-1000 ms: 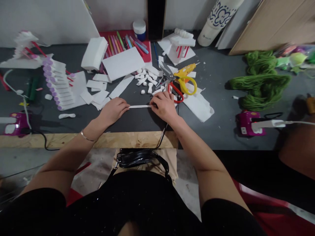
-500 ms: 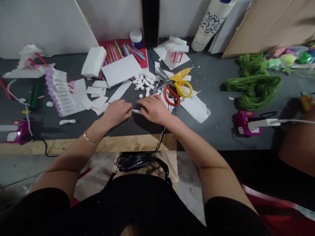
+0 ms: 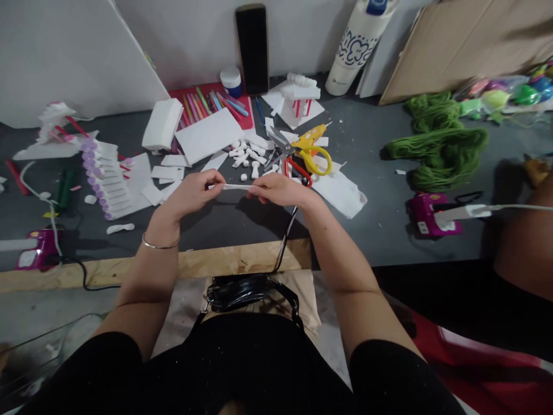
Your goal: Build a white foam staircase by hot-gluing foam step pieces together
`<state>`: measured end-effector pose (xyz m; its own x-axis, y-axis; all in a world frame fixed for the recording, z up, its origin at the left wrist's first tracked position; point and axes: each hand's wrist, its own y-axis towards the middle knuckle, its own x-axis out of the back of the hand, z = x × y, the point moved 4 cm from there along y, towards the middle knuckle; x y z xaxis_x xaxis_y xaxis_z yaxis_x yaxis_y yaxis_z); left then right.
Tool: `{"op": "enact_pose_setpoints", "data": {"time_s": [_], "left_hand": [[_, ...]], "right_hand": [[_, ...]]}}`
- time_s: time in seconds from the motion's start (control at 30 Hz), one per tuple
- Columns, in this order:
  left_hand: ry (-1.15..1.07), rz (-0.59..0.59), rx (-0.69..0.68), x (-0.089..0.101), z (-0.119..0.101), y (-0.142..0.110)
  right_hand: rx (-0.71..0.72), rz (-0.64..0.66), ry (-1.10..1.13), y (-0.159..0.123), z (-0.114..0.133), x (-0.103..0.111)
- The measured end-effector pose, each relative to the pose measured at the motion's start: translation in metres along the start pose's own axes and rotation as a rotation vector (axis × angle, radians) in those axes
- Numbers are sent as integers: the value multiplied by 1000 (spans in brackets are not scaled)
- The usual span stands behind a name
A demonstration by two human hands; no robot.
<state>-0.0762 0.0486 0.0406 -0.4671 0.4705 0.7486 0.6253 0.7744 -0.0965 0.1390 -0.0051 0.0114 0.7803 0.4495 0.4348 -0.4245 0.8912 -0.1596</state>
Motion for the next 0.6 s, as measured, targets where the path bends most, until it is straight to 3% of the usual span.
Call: {"op": "enact_pose_setpoints", "data": {"time_s": [0.13,0.27,0.5,0.6], "left_hand": [[-309,5,94,-13,11,5],[-731,-88,242,-35,13,10],[-1111,-18,416,-53,4,8],[-1189,-16,417,-54,0,5]], "right_hand": [[-83,-73,228,-4,-15,8],[-128,-219,611,-1,-21,3],[-12,-626,1109,9,-28,8],[33,-578,1125,12,-25,4]]}}
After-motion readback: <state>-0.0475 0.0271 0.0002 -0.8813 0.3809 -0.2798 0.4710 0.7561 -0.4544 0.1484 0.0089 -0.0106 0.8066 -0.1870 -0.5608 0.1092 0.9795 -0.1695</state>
